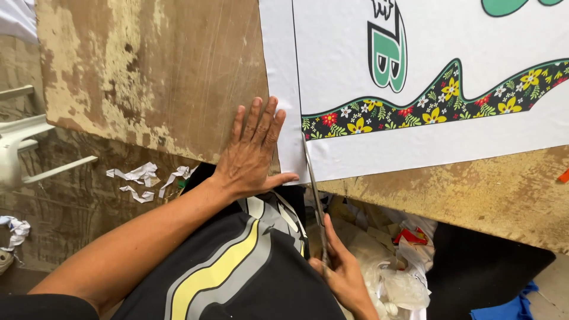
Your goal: The person uses shears to cut a large piece of white fabric with a printed jersey design, separating the front and back panels. They then fold the fabric, use a ruler and chalk to mark lines, and cut along the marked lines to create smaller fabric pieces.
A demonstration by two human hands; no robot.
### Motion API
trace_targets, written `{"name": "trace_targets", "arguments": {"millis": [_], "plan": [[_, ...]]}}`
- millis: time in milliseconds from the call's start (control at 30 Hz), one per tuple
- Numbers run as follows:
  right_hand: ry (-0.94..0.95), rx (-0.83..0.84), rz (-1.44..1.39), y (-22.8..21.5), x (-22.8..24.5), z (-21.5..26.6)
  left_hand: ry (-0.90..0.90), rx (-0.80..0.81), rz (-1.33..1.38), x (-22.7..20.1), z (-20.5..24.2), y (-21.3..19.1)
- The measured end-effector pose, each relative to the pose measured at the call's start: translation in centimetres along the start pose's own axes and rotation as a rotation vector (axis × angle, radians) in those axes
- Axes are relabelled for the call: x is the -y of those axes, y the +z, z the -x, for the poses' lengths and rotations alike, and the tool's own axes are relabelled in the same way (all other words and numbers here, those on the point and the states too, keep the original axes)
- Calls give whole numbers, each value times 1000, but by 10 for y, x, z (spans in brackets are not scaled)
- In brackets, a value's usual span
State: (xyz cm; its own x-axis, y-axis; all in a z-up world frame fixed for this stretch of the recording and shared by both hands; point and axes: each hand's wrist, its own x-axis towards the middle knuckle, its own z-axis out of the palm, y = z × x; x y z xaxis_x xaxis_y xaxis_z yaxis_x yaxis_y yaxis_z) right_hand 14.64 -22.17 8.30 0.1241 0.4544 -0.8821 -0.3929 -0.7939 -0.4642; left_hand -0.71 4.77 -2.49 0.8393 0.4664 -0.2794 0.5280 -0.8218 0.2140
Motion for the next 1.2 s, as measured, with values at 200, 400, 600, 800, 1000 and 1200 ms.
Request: {"name": "trace_targets", "arguments": {"millis": [200, 400, 600, 800, 1000, 1200], "plan": [[-122, -27, -32, -18, -30, -11, -20, 108, 61, 16, -29, -17], [-287, -190, 98, 26, -34, -72, -4, 48, -27, 16, -27, -11], [-239, -200, 53, 33, -9, -79, -3, 37, 2, 18, -27, -10], [-73, -317, 93, 51, 33, -66, 23, 50, 4, 19, -27, -19], [-145, -265, -79, 56, 25, -65, 33, 3, -10, 21, -26, -14], [-345, -168, -12, 50, 52, -112, 48, -267, 163, 18, -27, 3]]}}
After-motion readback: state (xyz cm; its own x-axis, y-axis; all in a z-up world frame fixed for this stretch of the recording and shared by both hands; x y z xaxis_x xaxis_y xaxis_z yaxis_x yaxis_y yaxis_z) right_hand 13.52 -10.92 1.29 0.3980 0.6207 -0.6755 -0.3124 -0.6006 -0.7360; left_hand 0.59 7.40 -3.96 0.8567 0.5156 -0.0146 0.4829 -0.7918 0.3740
